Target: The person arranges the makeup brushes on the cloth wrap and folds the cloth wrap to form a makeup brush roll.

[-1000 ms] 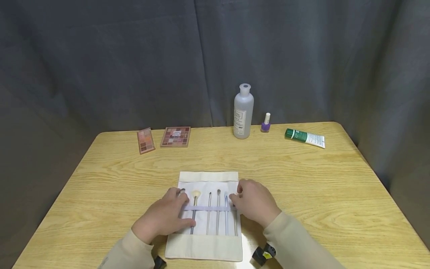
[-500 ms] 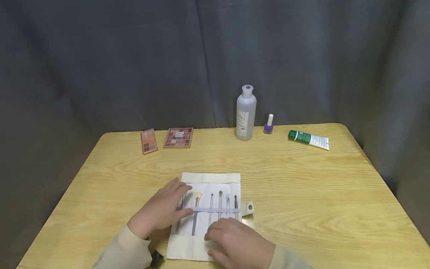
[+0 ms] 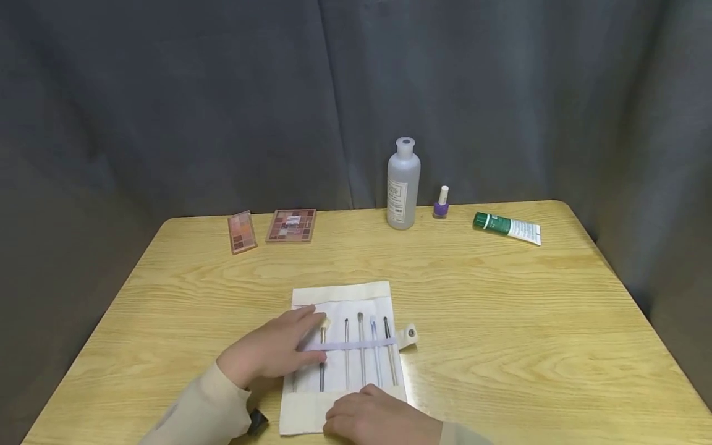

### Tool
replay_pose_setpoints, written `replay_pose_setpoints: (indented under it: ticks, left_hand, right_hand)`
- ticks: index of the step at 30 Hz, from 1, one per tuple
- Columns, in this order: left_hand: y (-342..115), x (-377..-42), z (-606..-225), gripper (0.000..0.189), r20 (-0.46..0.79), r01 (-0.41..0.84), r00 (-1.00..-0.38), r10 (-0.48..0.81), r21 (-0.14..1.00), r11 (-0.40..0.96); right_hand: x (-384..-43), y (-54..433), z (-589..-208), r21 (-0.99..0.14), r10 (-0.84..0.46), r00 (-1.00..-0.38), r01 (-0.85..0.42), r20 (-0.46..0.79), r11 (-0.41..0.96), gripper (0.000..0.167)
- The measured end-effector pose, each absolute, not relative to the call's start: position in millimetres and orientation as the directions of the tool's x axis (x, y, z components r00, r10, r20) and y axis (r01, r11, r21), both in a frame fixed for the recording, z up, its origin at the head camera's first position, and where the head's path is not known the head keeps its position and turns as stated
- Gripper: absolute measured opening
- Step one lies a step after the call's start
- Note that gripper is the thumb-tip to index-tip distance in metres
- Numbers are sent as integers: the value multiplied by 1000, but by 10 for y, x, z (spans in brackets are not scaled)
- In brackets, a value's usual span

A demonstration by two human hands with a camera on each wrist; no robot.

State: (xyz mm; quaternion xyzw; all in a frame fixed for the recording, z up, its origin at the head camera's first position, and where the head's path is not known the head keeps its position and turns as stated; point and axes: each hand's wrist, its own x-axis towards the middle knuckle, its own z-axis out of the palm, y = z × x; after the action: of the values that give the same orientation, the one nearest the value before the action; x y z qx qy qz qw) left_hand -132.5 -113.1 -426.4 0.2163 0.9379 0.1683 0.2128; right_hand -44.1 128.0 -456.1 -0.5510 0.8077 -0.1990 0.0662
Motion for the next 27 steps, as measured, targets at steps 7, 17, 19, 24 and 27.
replay_pose_setpoints:
  ticks: [7,17,19,24,27]
  left_hand:
    - [-1166,-1150,-4240,69,-235,460,-806,544,329,825]
    - [-1219,-863,-4233,61,-214,557,-751,624,300,774]
    - [-1212,-818,-4233,62,-224,573,-731,644,310,758]
    - [-1164,-719,-4228,59,-196,652,-660,725,330,683]
    - [-1131,-675,-4237,56,-139,716,-608,782,329,615]
  right_hand:
    - [-443,1518,-4498,-494,-848,-527,-755,64,432,36]
    - [-515,1975,-4403,-487,-652,-758,-565,-14,666,24]
    - [-530,2048,-4407,-438,-625,-780,-569,21,695,22]
    - [-581,2176,-4396,-376,-568,-823,-531,16,759,20]
    - [-588,2227,-4384,-358,-550,-835,-511,-11,782,27]
